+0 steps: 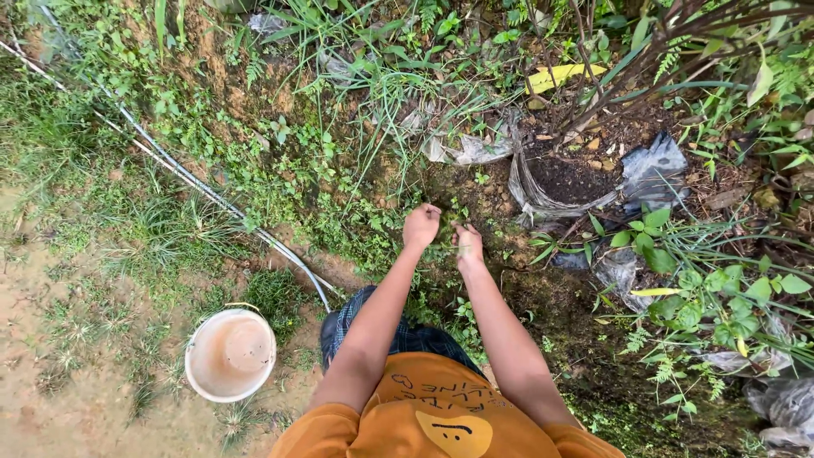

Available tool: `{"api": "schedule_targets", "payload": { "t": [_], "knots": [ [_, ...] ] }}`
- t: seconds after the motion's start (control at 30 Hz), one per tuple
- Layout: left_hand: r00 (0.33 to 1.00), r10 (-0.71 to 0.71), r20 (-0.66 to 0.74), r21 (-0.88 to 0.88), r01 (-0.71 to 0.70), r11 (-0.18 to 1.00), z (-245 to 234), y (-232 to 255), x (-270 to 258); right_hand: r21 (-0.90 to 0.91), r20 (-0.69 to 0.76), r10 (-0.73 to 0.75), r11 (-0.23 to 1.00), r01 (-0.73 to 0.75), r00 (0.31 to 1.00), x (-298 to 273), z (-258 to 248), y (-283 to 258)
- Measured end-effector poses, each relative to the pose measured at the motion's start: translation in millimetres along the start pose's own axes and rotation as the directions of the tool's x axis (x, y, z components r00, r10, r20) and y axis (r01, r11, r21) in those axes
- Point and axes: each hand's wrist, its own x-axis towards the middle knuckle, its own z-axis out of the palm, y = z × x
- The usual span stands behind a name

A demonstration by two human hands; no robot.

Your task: Picking herbs from a garden and placing them in a small bucket.

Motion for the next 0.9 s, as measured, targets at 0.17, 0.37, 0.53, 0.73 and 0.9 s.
{"api": "schedule_targets", "payload": {
  "t": [0.17, 0.37, 0.53, 0.73, 0.9],
  "knots": [
    [0.997, -0.020, 0.077, -0.030, 0.022, 0.999, -2, 20, -10, -0.387, -0.012, -0.024, 0.922, 0.017, 1.000, -72, -1, -41],
    [0.997, 0.071, 0.042, -0.084, -0.067, 0.994, 15, 22, -7, -0.723, -0.143, -0.009, 0.684, -0.099, 0.990, -152, -22, -61],
    [0.992, -0.088, 0.093, -0.067, 0.094, 0.993, 27, 32, -5, -0.437, -0.040, -0.031, 0.899, 0.011, 0.999, -132, -41, -48],
    [0.973, -0.209, 0.101, -0.262, 0.228, 0.938, 41, 17, 15, -0.105, 0.060, -0.138, 0.984, 0.144, 0.989, -98, -11, -42],
    [0.995, -0.098, 0.031, -0.169, 0.102, 0.980, 32, 5, 21, 0.357, 0.000, 0.127, 0.927, -0.119, 0.992, -76, 27, -40]
  ]
}}
